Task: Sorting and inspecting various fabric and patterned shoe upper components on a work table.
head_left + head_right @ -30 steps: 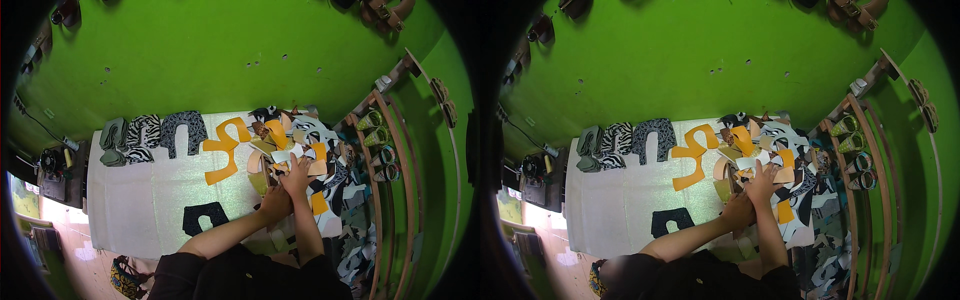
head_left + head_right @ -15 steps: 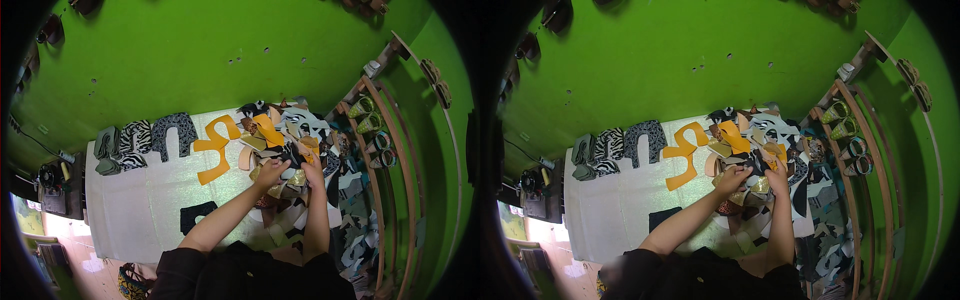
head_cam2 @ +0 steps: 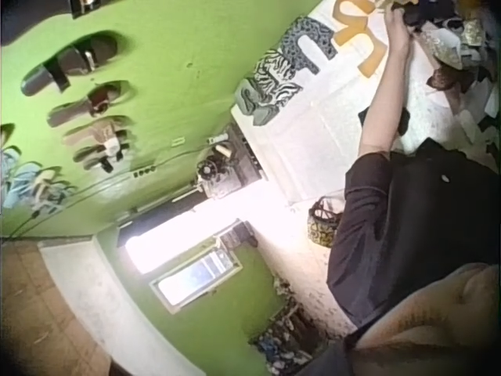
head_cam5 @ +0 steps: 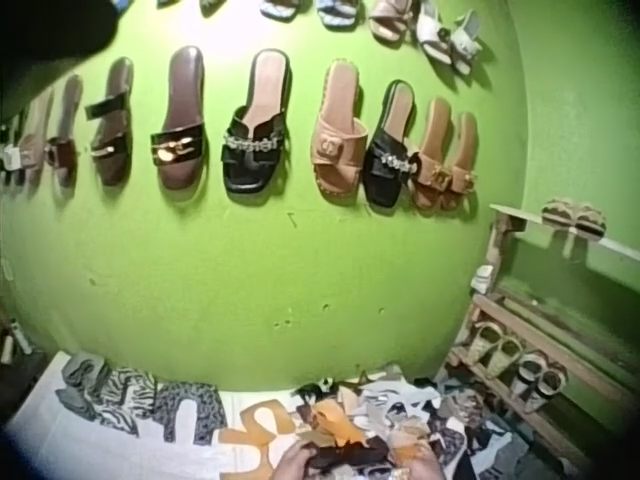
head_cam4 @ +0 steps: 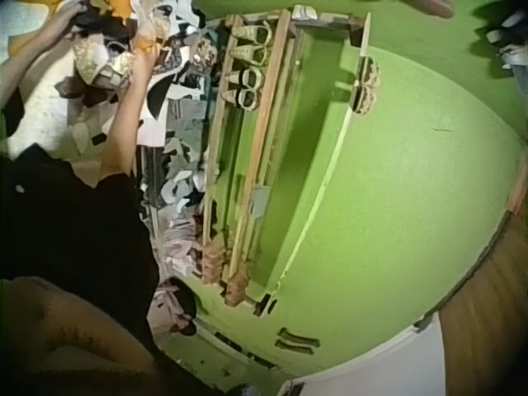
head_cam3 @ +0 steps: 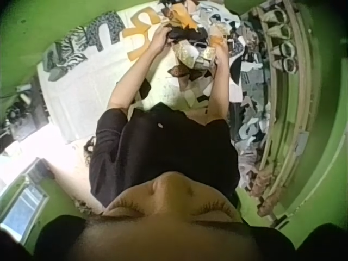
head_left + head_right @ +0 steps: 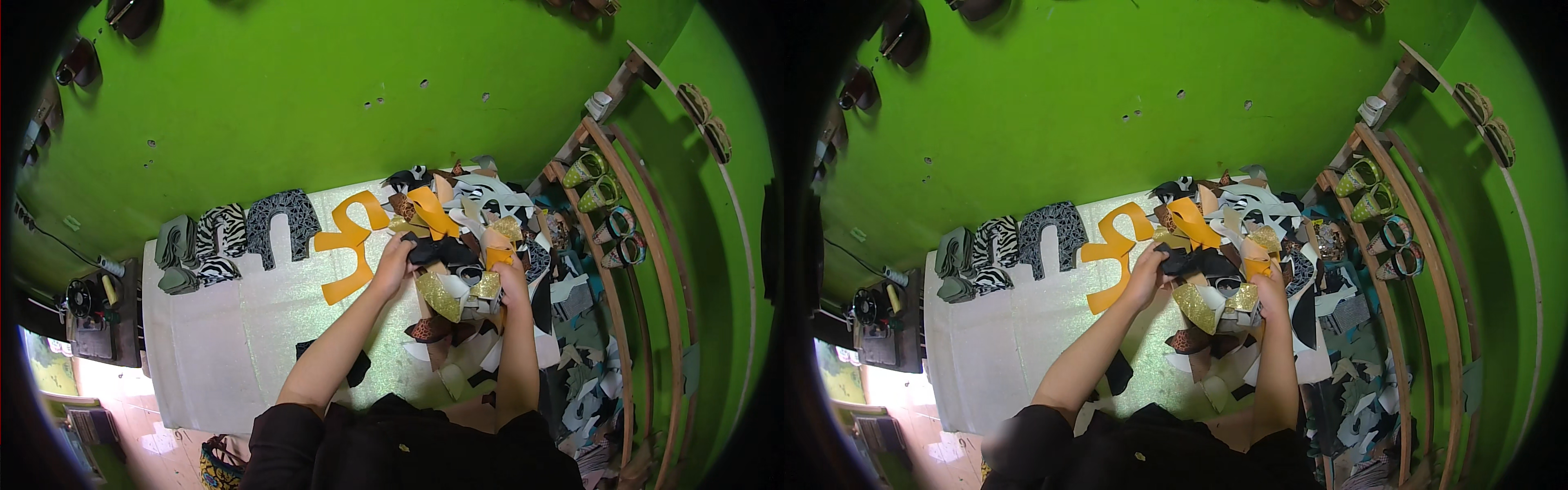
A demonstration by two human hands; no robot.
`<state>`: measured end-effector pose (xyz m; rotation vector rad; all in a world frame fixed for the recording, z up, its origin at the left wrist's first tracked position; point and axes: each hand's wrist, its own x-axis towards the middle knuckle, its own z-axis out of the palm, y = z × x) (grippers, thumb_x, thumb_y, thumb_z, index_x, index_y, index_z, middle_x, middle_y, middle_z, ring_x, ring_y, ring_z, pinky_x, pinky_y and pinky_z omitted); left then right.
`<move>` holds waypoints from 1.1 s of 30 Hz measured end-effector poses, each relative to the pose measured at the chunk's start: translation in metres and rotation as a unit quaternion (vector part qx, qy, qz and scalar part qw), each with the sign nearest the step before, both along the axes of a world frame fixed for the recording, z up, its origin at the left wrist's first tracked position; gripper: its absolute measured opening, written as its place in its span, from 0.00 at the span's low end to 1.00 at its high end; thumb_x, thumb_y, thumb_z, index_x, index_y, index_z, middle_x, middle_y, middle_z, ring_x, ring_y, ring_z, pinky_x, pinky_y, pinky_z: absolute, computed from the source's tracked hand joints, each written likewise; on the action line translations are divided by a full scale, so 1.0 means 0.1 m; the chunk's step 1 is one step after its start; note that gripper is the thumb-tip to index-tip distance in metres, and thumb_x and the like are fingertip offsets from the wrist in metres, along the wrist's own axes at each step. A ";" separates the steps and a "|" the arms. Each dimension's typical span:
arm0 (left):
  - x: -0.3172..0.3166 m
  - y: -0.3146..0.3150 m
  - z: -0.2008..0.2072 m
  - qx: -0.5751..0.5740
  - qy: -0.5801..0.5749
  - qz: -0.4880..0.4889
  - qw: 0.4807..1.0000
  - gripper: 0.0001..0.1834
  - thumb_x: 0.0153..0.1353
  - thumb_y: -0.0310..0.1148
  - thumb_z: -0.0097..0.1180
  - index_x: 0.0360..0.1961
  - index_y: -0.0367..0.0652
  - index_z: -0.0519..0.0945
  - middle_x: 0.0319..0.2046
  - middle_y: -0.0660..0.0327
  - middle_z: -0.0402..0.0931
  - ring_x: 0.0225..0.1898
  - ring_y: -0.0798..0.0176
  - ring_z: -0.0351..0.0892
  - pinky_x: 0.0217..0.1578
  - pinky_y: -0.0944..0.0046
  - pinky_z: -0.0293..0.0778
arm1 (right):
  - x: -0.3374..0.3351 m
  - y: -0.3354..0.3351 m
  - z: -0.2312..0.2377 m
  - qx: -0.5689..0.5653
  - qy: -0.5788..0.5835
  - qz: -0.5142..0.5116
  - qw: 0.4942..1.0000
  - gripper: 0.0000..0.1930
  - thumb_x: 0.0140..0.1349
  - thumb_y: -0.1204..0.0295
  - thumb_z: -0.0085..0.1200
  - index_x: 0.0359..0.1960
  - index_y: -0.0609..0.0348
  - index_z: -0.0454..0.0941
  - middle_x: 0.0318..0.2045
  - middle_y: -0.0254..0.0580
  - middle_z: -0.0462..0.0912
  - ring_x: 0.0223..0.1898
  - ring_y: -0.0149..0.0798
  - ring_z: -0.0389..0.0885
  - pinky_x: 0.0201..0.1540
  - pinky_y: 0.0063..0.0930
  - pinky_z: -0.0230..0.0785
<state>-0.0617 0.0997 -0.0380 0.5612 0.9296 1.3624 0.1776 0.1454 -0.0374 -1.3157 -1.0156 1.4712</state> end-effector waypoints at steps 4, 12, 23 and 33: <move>-0.03 -0.02 0.19 0.005 -0.035 0.052 0.998 0.05 0.57 0.26 0.38 0.34 0.43 0.66 0.26 0.61 0.70 0.31 0.65 0.74 0.32 0.69 0.74 | 0.07 0.04 -0.05 -0.007 0.034 -0.003 0.999 0.21 0.44 0.82 0.45 0.45 0.62 0.69 0.30 0.37 0.75 0.27 0.33 0.75 0.29 0.26 0.70; -0.30 0.13 0.19 0.071 0.317 0.066 0.943 0.12 0.55 0.37 0.49 0.28 0.37 0.76 0.18 0.62 0.70 0.22 0.67 0.69 0.26 0.67 0.67 | 0.13 0.02 -0.01 -0.007 0.061 -0.042 0.997 0.21 0.45 0.83 0.44 0.45 0.62 0.69 0.32 0.39 0.75 0.30 0.36 0.77 0.32 0.28 0.72; 0.26 0.29 -0.24 0.229 0.705 -0.073 0.667 0.08 0.53 0.32 0.53 0.35 0.49 0.79 0.34 0.62 0.77 0.32 0.57 0.79 0.30 0.59 0.73 | 0.19 -0.02 -0.16 0.007 0.085 -0.078 0.993 0.22 0.44 0.83 0.45 0.47 0.62 0.70 0.38 0.39 0.76 0.37 0.37 0.77 0.39 0.27 0.70; -0.12 -0.23 0.15 0.384 0.601 -0.145 0.686 0.09 0.50 0.30 0.55 0.35 0.48 0.79 0.44 0.67 0.77 0.38 0.62 0.78 0.36 0.63 0.72 | 0.23 -0.01 -0.08 0.014 0.101 -0.111 0.989 0.19 0.45 0.82 0.46 0.42 0.62 0.69 0.33 0.40 0.75 0.31 0.37 0.77 0.34 0.28 0.72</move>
